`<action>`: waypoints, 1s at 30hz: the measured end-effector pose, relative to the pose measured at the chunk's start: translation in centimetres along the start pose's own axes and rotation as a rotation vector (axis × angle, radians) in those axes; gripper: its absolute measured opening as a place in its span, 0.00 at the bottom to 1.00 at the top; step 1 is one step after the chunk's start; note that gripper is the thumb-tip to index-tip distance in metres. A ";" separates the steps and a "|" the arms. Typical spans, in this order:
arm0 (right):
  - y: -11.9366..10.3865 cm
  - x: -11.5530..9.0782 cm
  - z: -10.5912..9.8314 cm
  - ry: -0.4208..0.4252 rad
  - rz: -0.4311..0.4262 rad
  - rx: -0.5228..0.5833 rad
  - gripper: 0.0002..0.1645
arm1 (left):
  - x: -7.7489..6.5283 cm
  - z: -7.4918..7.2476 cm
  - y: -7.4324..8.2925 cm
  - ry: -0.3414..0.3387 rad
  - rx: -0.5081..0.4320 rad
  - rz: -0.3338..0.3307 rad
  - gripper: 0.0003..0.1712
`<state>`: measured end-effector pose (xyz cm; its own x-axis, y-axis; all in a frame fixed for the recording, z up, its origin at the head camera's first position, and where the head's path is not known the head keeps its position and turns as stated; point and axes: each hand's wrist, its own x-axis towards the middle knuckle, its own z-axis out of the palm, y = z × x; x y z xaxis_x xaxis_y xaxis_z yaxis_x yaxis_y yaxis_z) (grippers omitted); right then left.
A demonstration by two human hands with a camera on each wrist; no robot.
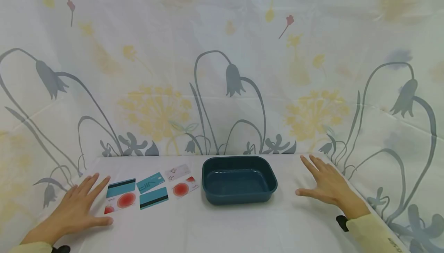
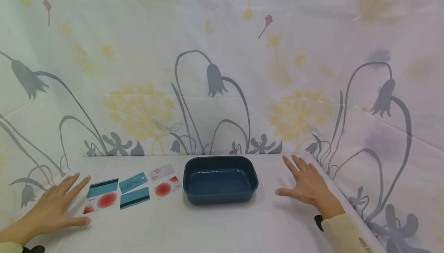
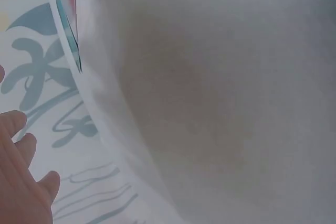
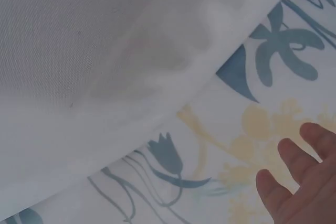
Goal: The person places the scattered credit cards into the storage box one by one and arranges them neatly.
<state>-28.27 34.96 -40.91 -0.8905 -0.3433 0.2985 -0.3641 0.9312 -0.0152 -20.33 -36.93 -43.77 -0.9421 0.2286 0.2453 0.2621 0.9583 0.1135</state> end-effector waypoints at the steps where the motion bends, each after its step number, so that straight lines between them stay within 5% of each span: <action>1: -0.1 0.1 0.1 0.005 -0.005 0.003 0.68 | 0.1 -0.1 0.1 -0.003 -0.010 0.002 0.72; 15: -3.0 1.2 1.0 0.011 -0.024 0.151 0.65 | 2.1 -0.2 1.4 -0.013 -0.060 0.036 0.68; 30: -5.6 2.2 1.7 -0.031 -0.043 0.293 0.65 | 3.8 0.0 1.2 -0.164 -0.189 -0.012 0.60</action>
<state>-28.70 28.80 -41.83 -0.8788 -0.3898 0.2753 -0.4611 0.8422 -0.2794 -23.62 -34.95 -42.74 -0.9627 0.2569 0.0849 0.2705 0.9157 0.2972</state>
